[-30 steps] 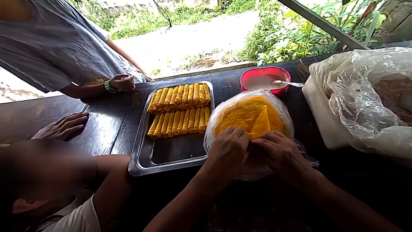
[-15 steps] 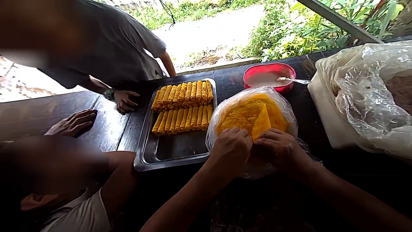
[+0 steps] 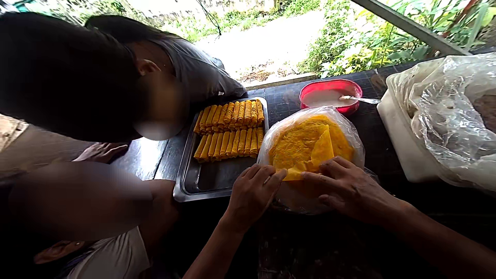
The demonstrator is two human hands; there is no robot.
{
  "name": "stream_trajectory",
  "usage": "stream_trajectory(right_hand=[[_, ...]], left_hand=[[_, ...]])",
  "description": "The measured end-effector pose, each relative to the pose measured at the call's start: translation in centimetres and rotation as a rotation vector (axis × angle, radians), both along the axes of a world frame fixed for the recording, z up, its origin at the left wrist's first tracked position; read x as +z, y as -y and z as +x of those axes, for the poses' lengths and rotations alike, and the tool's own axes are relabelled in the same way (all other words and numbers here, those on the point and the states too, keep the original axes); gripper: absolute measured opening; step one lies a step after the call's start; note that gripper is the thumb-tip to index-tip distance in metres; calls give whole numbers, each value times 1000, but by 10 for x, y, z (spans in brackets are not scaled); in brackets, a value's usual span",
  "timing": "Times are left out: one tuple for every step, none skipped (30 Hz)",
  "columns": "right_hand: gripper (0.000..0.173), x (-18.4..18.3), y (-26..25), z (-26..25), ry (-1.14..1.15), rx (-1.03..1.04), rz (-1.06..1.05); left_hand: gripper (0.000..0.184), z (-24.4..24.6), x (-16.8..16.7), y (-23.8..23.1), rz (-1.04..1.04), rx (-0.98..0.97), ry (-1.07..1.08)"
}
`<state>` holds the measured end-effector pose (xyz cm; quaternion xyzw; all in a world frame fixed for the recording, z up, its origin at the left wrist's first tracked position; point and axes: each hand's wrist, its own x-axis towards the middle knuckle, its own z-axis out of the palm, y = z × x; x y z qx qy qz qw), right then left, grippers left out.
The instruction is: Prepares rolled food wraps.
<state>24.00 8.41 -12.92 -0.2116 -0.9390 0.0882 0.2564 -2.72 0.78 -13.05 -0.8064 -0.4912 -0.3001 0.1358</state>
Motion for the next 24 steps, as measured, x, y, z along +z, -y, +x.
stream_trajectory(right_hand=[[45,0,1,-2,11,-9,23],[45,0,2,-4,13,-16,38],[44,0,3,-6,15,-23,49],[44,0,4,-7,17,-31,58],[43,0,4,-9,17,-40,67],[44,0,5,-9,13,-53,73],[45,-1,6,-10,6,-70,75],[46,-1,7,-9,-12,-91,71],[47,-1,8,-8,-36,-116,66],[46,-1,9,-6,-60,-139,61],[43,-1,10,-4,-90,-158,63],[39,-3,11,-1,-116,-166,66],[32,-5,11,2,-142,-167,69],[26,-7,12,5,-166,-161,66],[23,-10,12,8,-190,-151,56],[22,-12,12,10,-214,-143,44],[21,-15,12,12,-233,-137,31],[20,-17,12,13,-257,-135,22],[18,-19,12,14,-279,-135,16],[17,-20,11,15,-295,-135,16],[16,-21,10,15,-308,-134,17],[15,-22,9,16,-322,-132,18],[14,-22,8,16,-341,-129,17],[13,-23,7,16,-351,-128,13]], left_hand=[[19,0,-1,1,14,11,8],[19,1,-1,2,19,18,23],[18,3,0,2,18,15,43],[17,6,1,1,19,4,65],[16,11,3,0,17,-10,80],[16,16,6,-1,16,-33,88],[16,22,8,-3,16,-62,92],[18,28,10,-4,13,-92,88],[18,33,12,-6,12,-124,78],[20,39,12,-8,10,-160,66],[22,43,13,-9,-2,-194,50],[23,47,12,-10,-13,-221,29],[24,49,11,-11,-22,-241,6],[25,51,10,-12,-29,-253,-16],[27,52,8,-13,-34,-257,-32],[28,52,8,-13,-37,-256,-40],[29,52,7,-13,-42,-255,-42],[29,51,7,-13,-45,-253,-44],[28,50,7,-13,-48,-250,-44],[26,50,7,-14,-48,-248,-44],[24,49,6,-14,-49,-246,-41],[24,49,6,-14,-53,-242,-38],[25,49,6,-15,-56,-235,-34],[24,48,7,-15,-63,-227,-24]])
